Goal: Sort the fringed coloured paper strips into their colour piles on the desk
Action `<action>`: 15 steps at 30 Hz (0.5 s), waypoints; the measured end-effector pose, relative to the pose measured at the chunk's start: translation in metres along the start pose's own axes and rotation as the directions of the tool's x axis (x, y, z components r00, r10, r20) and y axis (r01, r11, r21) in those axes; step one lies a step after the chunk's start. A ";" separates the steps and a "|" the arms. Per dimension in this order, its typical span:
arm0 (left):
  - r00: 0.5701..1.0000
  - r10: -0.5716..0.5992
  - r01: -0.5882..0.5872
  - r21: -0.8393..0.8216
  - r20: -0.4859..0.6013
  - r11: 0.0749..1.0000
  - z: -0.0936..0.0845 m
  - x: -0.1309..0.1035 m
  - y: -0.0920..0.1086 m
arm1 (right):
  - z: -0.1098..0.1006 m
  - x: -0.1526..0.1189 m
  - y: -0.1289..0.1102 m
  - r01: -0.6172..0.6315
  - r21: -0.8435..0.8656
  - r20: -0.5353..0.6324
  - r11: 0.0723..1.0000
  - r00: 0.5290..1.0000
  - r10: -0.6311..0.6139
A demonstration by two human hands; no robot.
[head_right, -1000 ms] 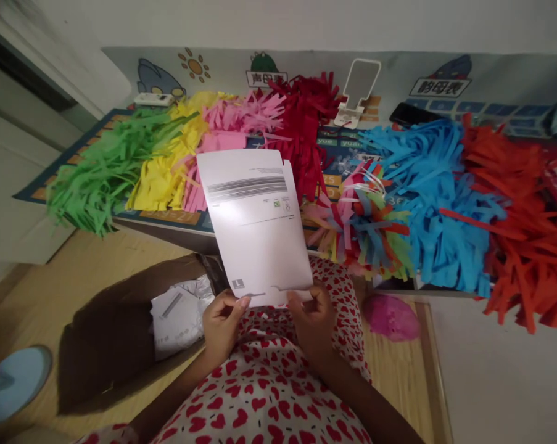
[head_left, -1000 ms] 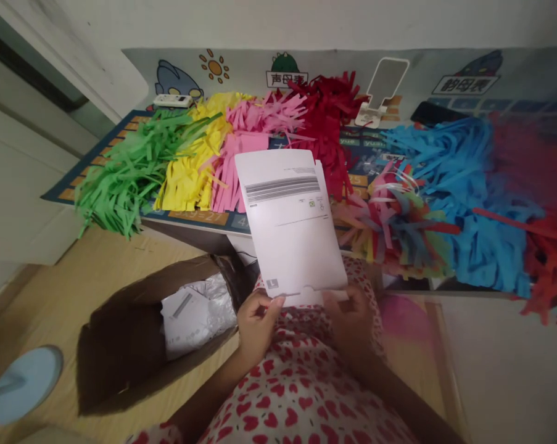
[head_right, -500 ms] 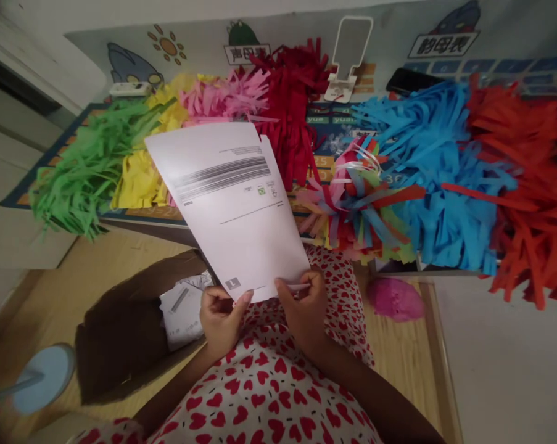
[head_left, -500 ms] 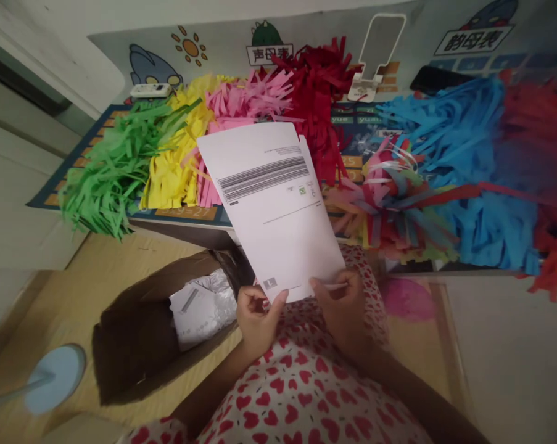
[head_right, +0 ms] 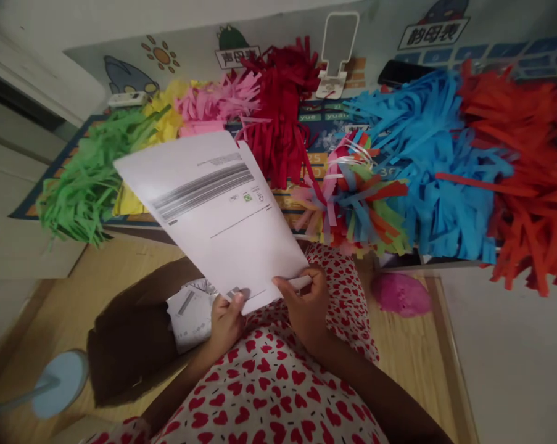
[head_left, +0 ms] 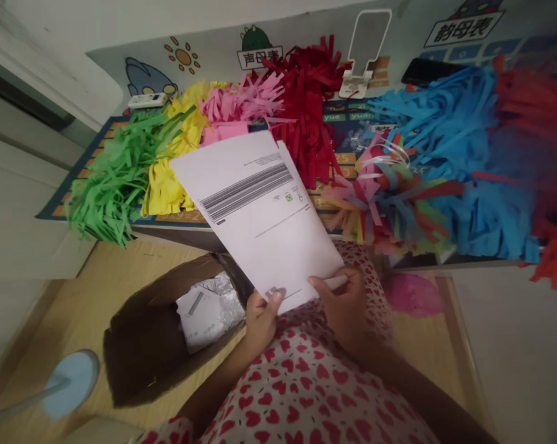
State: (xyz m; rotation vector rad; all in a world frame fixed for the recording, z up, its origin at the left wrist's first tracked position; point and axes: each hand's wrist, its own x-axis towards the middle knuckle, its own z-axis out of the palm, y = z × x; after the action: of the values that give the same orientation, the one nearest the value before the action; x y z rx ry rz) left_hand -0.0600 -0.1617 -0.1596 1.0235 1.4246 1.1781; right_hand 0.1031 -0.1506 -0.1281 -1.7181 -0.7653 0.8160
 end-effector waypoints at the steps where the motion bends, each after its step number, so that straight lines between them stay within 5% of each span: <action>1: 1.000 -0.005 0.005 0.001 0.008 1.000 0.001 -0.002 0.001 | 0.000 0.000 0.001 -0.003 -0.002 -0.009 1.000 1.000 0.003; 7: 0.995 -0.090 0.089 0.045 0.035 0.995 0.014 -0.010 0.022 | -0.002 -0.002 0.001 0.037 -0.037 -0.028 0.999 0.999 -0.038; 12: 0.979 -0.189 0.188 -0.023 -0.076 0.982 0.023 -0.004 0.037 | -0.005 -0.007 0.011 0.017 0.060 0.120 0.998 0.993 -0.024; 15: 0.980 -0.186 0.186 -0.010 -0.063 0.982 0.022 -0.004 0.038 | -0.005 -0.008 0.013 -0.009 0.077 0.108 0.997 0.994 0.001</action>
State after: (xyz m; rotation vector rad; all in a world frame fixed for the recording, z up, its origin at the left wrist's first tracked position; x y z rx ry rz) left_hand -0.0370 -0.1552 -0.1227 0.8358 1.5323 1.0845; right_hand 0.1042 -0.1626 -0.1379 -1.6178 -0.7922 0.9364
